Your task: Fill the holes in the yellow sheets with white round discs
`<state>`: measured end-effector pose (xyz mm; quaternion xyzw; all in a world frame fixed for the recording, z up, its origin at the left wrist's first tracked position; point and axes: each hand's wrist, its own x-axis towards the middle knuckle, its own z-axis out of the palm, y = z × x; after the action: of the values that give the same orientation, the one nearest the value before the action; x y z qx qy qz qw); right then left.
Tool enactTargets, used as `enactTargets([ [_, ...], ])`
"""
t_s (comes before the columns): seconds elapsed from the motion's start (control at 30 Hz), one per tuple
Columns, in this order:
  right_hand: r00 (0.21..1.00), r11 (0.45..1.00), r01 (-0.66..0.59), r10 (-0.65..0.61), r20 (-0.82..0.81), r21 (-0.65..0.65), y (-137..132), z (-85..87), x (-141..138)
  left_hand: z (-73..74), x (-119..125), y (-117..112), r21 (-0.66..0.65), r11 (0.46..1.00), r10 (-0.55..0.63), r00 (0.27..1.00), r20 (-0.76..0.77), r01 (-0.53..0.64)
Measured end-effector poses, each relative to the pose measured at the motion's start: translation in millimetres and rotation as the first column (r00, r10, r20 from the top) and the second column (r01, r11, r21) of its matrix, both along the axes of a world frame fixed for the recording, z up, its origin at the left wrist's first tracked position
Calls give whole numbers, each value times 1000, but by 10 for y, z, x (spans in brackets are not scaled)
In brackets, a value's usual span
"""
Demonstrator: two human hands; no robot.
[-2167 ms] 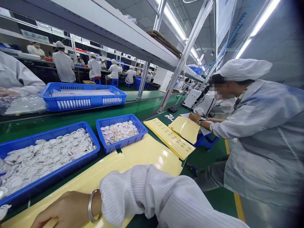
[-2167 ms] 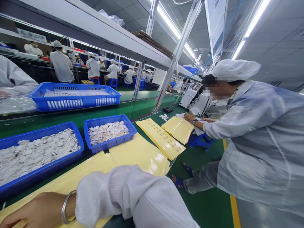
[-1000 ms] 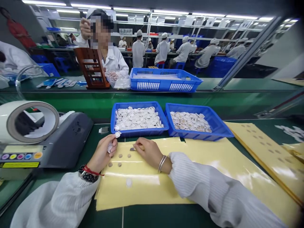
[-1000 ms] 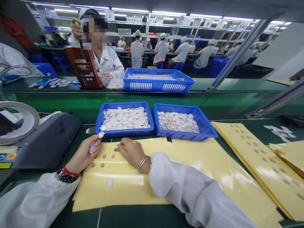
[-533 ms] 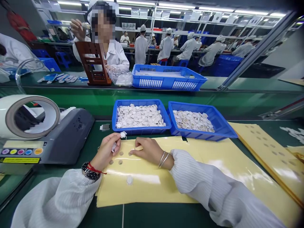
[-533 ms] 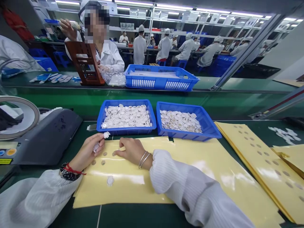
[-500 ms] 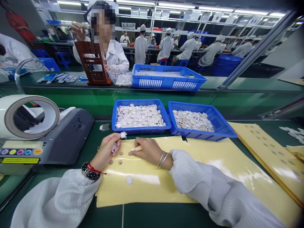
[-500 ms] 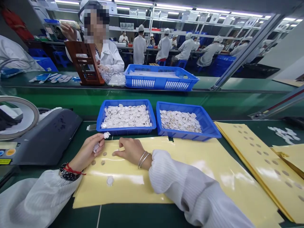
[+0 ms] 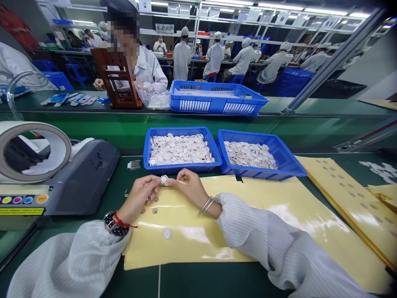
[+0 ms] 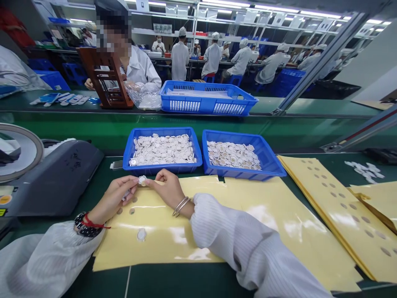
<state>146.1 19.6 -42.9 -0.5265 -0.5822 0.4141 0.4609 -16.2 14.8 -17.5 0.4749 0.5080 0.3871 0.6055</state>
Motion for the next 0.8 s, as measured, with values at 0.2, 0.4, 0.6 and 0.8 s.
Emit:
enactTargets([
  [0.2,998,999,47,-47,-42,-2,-10,-22,-30,23,21,-36,37,999,-22,996,-87,26],
  [0.4,983,993,112,-115,-145,-27,-25,-18,-27,-48,17,-15,6,1000,-17,996,-86,18],
  [0.6,979,993,122,-120,-163,0,-24,-37,-20,-34,30,-16,11,1000,-5,998,-67,6],
  [0.8,995,995,97,-97,6,7,-62,-20,-29,-34,22,-15,13,1000,-16,996,-85,17],
])
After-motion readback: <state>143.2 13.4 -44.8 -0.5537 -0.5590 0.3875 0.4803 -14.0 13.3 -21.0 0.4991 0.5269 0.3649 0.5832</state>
